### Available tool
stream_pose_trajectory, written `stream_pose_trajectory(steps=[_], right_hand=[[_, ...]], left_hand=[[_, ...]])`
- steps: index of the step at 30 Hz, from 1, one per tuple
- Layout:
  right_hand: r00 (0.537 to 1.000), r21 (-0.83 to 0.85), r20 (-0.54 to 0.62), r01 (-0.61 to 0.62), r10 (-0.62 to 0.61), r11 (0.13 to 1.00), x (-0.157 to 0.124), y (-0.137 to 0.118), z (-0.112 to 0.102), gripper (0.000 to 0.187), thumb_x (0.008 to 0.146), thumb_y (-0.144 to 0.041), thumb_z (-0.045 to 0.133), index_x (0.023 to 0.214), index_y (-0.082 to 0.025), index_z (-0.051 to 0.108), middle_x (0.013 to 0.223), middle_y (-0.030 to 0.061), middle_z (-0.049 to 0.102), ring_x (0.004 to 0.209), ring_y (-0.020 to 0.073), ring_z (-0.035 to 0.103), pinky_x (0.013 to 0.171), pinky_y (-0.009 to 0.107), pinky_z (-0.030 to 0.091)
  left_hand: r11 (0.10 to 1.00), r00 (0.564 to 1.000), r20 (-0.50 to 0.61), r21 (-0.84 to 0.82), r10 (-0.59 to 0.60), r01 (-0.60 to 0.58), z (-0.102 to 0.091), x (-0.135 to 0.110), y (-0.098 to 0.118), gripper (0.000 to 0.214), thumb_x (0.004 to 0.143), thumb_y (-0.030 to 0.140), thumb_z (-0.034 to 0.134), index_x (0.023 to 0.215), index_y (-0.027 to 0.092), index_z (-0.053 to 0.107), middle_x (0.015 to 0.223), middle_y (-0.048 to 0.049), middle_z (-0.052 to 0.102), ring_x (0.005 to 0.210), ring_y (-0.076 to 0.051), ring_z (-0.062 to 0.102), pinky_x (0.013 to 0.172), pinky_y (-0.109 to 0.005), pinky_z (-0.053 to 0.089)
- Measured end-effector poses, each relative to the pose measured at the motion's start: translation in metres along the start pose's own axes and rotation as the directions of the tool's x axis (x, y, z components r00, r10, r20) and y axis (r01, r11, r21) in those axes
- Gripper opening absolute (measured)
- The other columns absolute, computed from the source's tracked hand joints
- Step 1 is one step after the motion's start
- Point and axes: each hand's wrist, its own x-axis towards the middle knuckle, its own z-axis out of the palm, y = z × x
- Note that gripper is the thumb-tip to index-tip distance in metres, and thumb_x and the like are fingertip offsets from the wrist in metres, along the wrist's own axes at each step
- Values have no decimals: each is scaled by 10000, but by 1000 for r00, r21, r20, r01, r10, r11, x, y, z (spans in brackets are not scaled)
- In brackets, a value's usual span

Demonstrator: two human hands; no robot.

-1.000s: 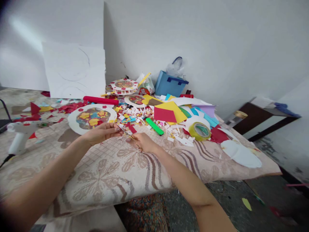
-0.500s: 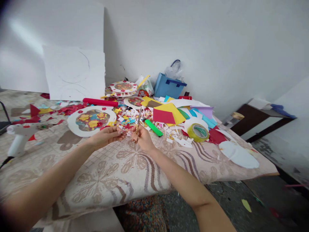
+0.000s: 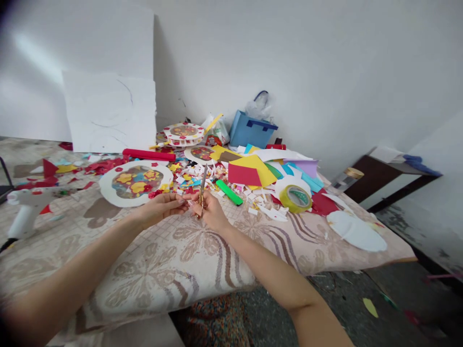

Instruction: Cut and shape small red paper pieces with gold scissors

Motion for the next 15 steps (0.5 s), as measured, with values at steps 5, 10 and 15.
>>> stream_pose_trajectory(steps=[5,10,15], right_hand=[[1000,3,-6,-9,9,1000,-1,-3,1,253,768,-387,618,831,-208,450,930,19,646,518,75,510,480,226,420],[1000,-89,-13,-13,12,996,0,-12,-3,330,820,-518,532,836,-190,503,606,-32,547,473,86,468,457,219,389],[1000,-127,18,-10,12,992,5,-12,-19,499,806,-677,415,769,-182,468,659,-5,554,448,69,459,436,215,371]], left_hand=[[999,1000,-16,32,-2,2,-3,2,-3,204,685,295,745,724,122,643,781,-45,694,714,-106,632,732,-234,491],[1000,1000,20,28,11,-11,-7,3,-4,172,708,274,726,756,136,635,804,-40,697,751,-116,638,742,-244,493],[999,1000,-10,-39,5,-6,-5,1,-2,140,714,228,718,774,139,629,808,-43,707,735,-116,645,728,-242,500]])
